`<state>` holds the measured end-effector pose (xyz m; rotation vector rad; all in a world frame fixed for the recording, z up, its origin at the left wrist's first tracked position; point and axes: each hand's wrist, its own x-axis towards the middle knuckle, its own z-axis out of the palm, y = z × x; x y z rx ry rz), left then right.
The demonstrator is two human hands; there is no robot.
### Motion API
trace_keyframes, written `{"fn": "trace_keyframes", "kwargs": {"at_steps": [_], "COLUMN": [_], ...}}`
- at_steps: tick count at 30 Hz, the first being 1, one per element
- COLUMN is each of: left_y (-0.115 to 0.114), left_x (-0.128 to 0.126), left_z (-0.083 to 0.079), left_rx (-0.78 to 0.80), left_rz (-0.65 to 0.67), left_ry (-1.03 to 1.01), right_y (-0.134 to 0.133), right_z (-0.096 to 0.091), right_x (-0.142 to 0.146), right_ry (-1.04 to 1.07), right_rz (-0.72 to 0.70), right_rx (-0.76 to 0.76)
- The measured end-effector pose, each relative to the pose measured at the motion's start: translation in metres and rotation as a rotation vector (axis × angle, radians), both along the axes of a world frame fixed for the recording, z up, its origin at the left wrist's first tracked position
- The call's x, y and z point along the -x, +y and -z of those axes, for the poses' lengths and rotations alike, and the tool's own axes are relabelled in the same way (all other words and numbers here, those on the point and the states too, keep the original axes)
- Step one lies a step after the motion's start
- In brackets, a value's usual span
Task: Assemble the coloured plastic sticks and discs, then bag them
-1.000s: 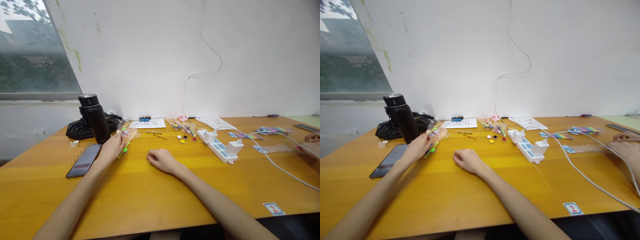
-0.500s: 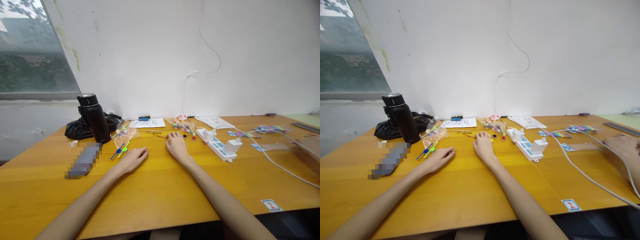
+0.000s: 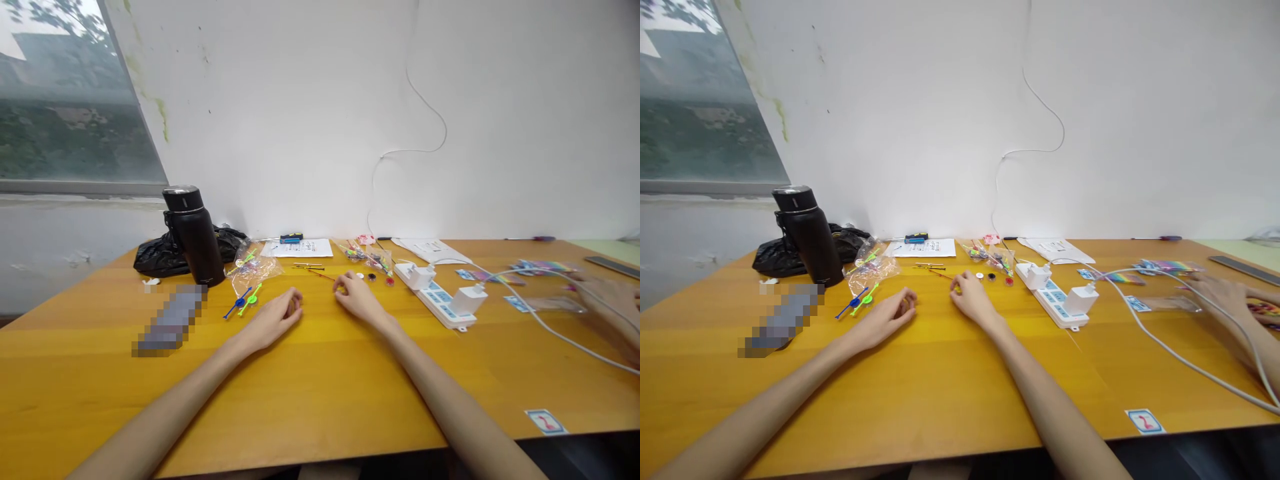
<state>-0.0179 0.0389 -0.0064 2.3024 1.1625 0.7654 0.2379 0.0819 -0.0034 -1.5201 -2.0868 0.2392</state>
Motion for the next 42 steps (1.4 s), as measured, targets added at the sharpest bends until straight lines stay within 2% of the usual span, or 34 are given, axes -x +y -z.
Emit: {"fn": "trace_keyframes", "kwargs": {"at_steps": [3, 6, 10, 16, 18, 20, 22, 24, 27, 34, 39, 42], "left_y": [-0.001, 0.001, 0.004, 0.0, 0.0, 0.001, 0.002, 0.003, 0.002, -0.001, 0.001, 0.006], "left_x": [-0.003, -0.004, -0.004, -0.005, -0.006, -0.008, -0.01, -0.011, -0.012, -0.012, -0.011, -0.01], "left_z": [0.002, 0.005, 0.007, 0.004, 0.005, 0.006, 0.008, 0.009, 0.008, 0.005, 0.007, 0.011], "left_rx": [0.021, 0.049, 0.049, 0.074, 0.073, 0.065, 0.064, 0.066, 0.059, 0.039, 0.071, 0.151], "left_rz": [0.035, 0.061, 0.075, 0.049, 0.037, 0.034, 0.033, 0.023, 0.024, 0.008, 0.017, 0.012], "left_ry": [-0.08, -0.045, -0.03, -0.039, -0.039, -0.051, -0.064, -0.074, -0.074, -0.06, -0.105, -0.216], "right_y": [-0.007, -0.014, -0.015, -0.011, -0.01, -0.004, 0.007, 0.023, 0.05, 0.086, 0.09, 0.085], "right_z": [0.006, 0.014, 0.022, 0.025, 0.025, 0.025, 0.025, 0.025, 0.023, 0.022, 0.022, 0.016], "right_x": [0.026, 0.045, 0.052, 0.049, 0.049, 0.049, 0.047, 0.047, 0.05, 0.07, 0.071, 0.072], "right_ry": [0.375, 0.64, 0.772, 0.804, 0.794, 0.745, 0.585, 0.337, 0.182, -0.066, -0.138, -0.115], "right_rz": [-0.325, -0.497, -0.514, -0.539, -0.548, -0.497, -0.332, -0.101, 0.025, -0.03, -0.061, -0.071], "right_rx": [0.182, 0.351, 0.419, 0.439, 0.438, 0.367, 0.174, -0.072, -0.198, -0.291, -0.313, -0.338]}}
